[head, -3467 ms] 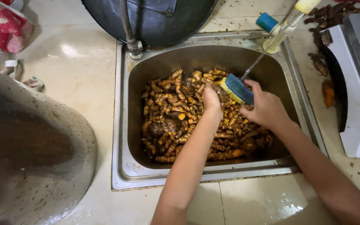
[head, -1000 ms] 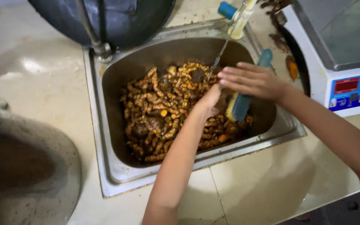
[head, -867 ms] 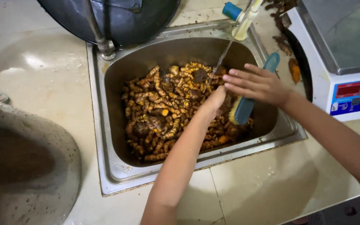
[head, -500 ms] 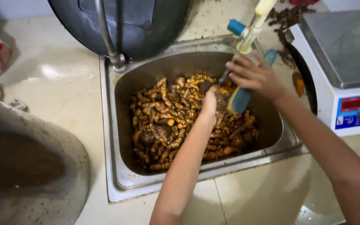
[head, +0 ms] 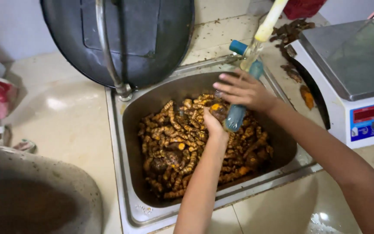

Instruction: Washing and scrubbing turmeric roots in a sink using a brush and running water.

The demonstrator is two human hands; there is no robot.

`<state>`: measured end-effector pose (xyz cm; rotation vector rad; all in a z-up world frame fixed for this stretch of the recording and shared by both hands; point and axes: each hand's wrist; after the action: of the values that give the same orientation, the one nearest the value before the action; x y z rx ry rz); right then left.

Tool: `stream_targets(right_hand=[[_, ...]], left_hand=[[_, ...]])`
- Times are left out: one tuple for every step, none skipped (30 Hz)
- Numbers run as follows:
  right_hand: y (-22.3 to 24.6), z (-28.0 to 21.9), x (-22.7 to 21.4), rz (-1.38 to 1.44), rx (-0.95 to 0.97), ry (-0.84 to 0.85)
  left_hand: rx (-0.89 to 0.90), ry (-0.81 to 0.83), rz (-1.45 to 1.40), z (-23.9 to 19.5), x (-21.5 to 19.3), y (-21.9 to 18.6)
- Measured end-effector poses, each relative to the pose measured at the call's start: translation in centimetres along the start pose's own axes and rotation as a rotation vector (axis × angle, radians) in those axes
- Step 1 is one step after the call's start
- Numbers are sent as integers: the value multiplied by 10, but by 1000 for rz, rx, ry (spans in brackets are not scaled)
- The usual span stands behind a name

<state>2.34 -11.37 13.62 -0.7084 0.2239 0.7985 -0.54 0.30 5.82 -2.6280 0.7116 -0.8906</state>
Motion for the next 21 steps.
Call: stream_targets(right_hand=[[11,13,-2,62,17,-14],[2,3,6,73,22,-14],[-6,-7,13,179,66,-40],[-15,-18,18,272,113,-67],[-12,-21,18,271,121,-68],[-16,-22,16,249,133,-52],[-21,-22,14,226,145,-36],[-16,-29,22,216,142,-34],[-11,-36,30,219,153,-60],[-4,-42,42,227,165,-90],[-2,-55,51,223,164,-92],[-1,-67,62,223,172,-83],[-1,-78,73,223,181,-73],[-14,-90,71,219,189,-77],[-26,-101,68,149,161,-67],[-41,-113,66,78,131,-55],[-37,-117,60,71,137,-58],[-44,-117,56,10,108,-39],[-51,-117,52,-51,80,-20],[-46,-123,62,-55,82,-18],[-42,-130,72,102,103,-85]], left_hand=[[4,11,-124,-4,-2,1],[4,-1,-127,23,-4,13],[11,-27,-111,51,-6,26],[17,-44,-86,78,-8,40],[17,-48,-78,79,-12,41],[10,-62,-87,81,-8,40],[3,-77,-97,82,-3,39],[2,-67,-93,74,-2,33],[-9,-91,-176,65,-2,26],[-17,-120,-260,57,-4,17],[-15,-116,-259,69,-5,25],[-16,-157,-233,81,-5,32],[-17,-198,-208,93,-5,38],[-13,-199,-198,84,-9,38],[14,-186,-150,74,-12,39],[41,-170,-103,65,-14,39],[44,-168,-95,60,-20,42],[27,-152,-103,56,-17,43],[11,-135,-112,53,-13,43],[9,-133,-108,76,-11,51],[34,-142,-82,100,-8,60]])
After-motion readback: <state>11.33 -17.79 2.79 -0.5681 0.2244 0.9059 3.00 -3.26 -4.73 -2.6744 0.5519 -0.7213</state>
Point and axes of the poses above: each hand's wrist, its own z-axis towards the middle knuckle, its own x-axis out of the palm, y = z × x, and after that the axes turned 13 degrees about -y, right-handed
